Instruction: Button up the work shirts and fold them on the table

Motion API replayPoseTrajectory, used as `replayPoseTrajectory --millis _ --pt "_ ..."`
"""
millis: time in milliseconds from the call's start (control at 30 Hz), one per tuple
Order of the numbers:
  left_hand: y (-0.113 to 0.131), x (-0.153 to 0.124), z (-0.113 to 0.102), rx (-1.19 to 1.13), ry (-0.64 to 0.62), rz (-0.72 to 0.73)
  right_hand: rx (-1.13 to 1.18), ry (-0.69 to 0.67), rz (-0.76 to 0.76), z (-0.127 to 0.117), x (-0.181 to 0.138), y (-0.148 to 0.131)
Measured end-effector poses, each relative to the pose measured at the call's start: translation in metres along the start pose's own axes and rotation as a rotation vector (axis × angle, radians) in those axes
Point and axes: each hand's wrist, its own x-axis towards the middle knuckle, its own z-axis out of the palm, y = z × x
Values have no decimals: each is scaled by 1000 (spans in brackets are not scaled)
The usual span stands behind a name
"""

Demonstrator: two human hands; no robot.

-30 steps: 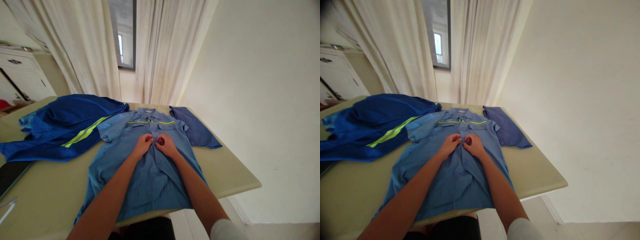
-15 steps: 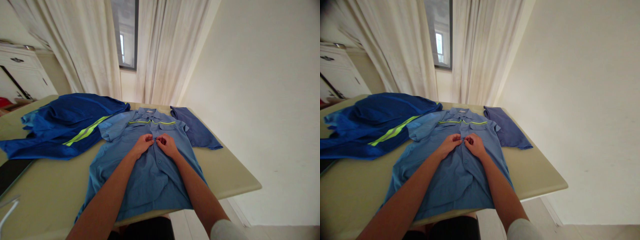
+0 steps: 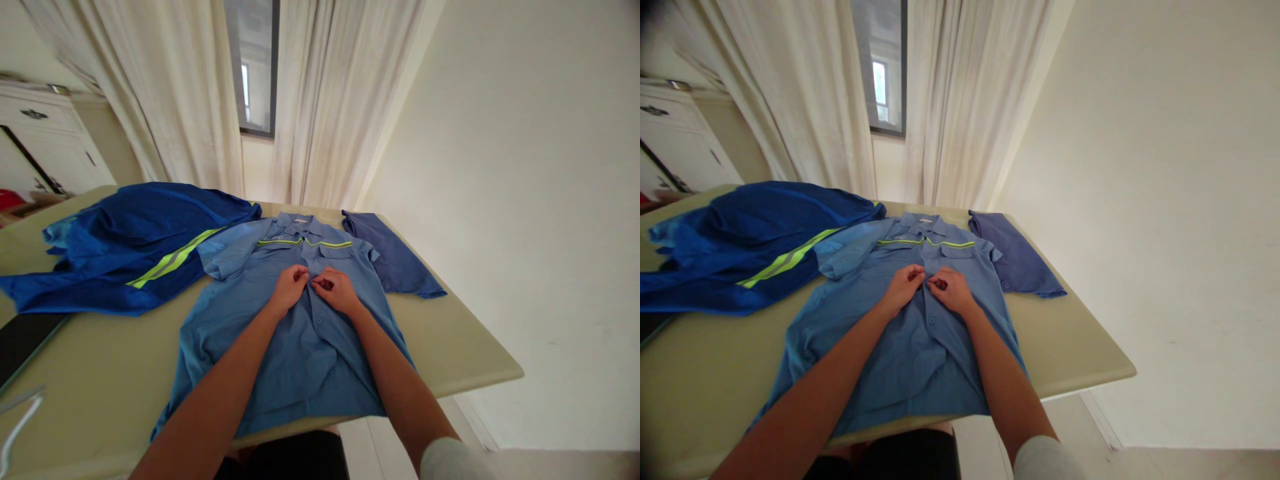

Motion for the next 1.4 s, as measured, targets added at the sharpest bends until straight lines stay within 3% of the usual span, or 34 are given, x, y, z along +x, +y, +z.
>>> replayPoseTrajectory --millis 167,300,600,800,933,1067,1200,1400 --pt "1 0 -1 107 -3 129 -18 69 120 4 1 5" --pt "5 -3 -2 188 -48 238 -18 32 140 6 2 6" --pt "20 -16 8 263 -27 324 -181 116 179 11 -2 4" --pt "13 -11 8 164 93 233 -116 107 101 7 0 0" --pt "5 -4 3 43 52 101 -131 63 80 6 -1 -1" --pt "-1 -2 2 98 -8 64 -165 87 81 8 -2 -3" --pt "-2 -3 3 149 22 49 -184 109 79 10 -1 -4" --pt "-4 -2 5 106 60 15 -157 34 11 11 1 -3"
